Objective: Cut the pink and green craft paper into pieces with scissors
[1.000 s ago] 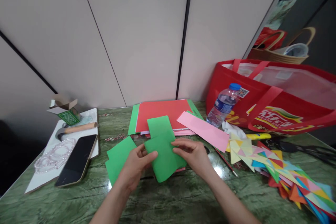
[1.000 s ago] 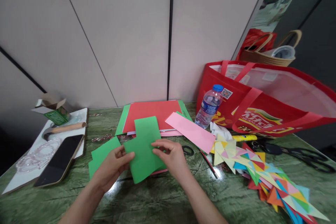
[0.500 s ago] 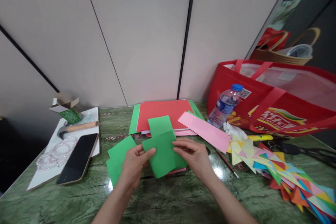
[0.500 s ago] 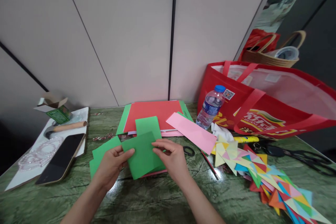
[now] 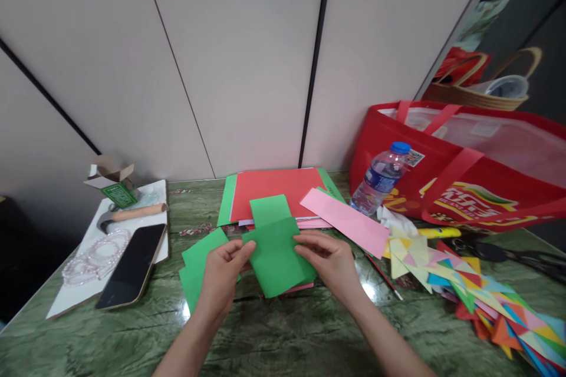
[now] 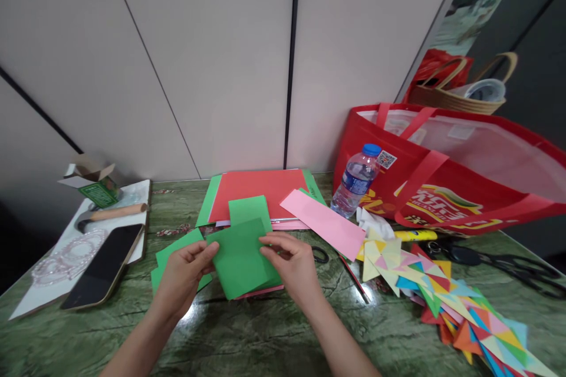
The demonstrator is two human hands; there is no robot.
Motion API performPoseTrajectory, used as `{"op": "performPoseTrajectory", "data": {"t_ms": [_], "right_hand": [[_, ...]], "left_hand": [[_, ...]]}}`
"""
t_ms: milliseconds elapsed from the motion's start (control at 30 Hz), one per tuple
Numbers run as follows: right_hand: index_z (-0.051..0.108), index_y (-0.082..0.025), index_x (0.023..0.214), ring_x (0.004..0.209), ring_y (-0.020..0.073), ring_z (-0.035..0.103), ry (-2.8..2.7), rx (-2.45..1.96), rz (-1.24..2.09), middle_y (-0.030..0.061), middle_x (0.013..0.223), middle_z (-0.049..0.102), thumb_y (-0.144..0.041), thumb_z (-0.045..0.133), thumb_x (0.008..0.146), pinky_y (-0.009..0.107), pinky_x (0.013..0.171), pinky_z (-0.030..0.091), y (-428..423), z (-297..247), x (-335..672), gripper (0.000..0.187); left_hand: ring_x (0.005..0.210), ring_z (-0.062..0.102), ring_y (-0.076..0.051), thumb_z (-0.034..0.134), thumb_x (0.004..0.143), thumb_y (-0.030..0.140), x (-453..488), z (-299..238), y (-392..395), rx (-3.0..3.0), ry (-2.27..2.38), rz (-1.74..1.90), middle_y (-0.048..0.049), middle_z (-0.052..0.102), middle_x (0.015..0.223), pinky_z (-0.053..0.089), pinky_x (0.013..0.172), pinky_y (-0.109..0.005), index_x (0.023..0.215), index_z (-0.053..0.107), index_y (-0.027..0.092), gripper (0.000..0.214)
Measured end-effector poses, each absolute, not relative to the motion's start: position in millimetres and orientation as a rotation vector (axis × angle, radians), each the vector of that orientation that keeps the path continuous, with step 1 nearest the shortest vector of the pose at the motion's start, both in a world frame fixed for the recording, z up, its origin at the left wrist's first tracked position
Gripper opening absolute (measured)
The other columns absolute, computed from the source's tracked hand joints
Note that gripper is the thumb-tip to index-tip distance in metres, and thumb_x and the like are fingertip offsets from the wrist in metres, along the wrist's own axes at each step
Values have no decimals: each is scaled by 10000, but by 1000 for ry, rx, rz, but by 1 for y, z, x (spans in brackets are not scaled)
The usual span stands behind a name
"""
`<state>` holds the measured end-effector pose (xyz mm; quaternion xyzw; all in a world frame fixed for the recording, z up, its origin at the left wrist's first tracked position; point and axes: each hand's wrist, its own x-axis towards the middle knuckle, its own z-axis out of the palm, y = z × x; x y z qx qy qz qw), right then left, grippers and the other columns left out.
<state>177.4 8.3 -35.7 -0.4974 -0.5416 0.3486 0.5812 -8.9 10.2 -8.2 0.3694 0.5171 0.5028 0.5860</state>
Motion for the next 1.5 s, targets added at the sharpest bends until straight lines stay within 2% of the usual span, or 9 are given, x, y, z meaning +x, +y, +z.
{"op": "performPoseTrajectory", "data": {"t_ms": [267,367,567,800,933,1133,1333,1500], "right_hand": [[737,-228,759,723,183,648,-1271,-1141,833,58,840,719,-167,693,646,258,569,507,7,-37,178,136],[736,-236,761,738,183,650,-1264,-1130,845,51,842,719,-162,693,646,256,575,512,7,-37,178,143],[736,-235,757,752,194,655,-1253,-1143,844,52,838,721,-177,696,643,276,599,527,8,-38,179,134],[738,-231,766,776,210,651,-1287,-1168,849,66,869,719,-188,694,650,291,603,525,6,-36,177,131],[738,-235,757,734,197,650,-1230,-1181,846,59,854,721,-192,699,638,290,605,517,6,-36,177,131],[737,-214,747,640,173,631,-1146,-1190,914,55,825,722,-235,713,613,287,578,506,9,-38,178,138],[733,-170,765,535,153,592,-1036,-1220,1079,38,640,708,-278,741,566,269,504,470,12,-44,180,227],[732,-161,760,509,143,573,-1022,-1219,1126,31,614,700,-276,748,556,261,484,450,13,-47,181,234]], "left_hand": [[461,425,-66,751,563,335,-10,-11,9,942,1193,1271,60,476,442,390,475,-182,470,507,144,323],[468,448,-70,758,556,336,-10,-10,10,903,1177,1250,54,509,460,402,483,-186,488,526,145,308],[541,546,-112,765,532,383,-13,-7,12,822,1157,1278,5,642,569,455,546,-226,648,679,138,284],[515,529,-98,753,571,369,-13,-8,12,872,1165,1357,20,623,535,434,521,-203,606,666,143,245],[492,530,-99,734,588,430,-5,-9,8,781,1072,1177,19,628,549,444,495,-211,635,642,149,299],[600,612,-154,747,606,361,7,-11,1,739,1013,950,-54,699,667,478,576,-254,787,684,109,317],[560,622,-164,705,659,372,3,-15,3,710,996,926,-73,702,638,477,542,-262,735,682,97,287],[511,608,-156,729,621,376,1,-16,4,737,1063,901,-62,692,584,483,532,-269,670,678,101,285]]}}
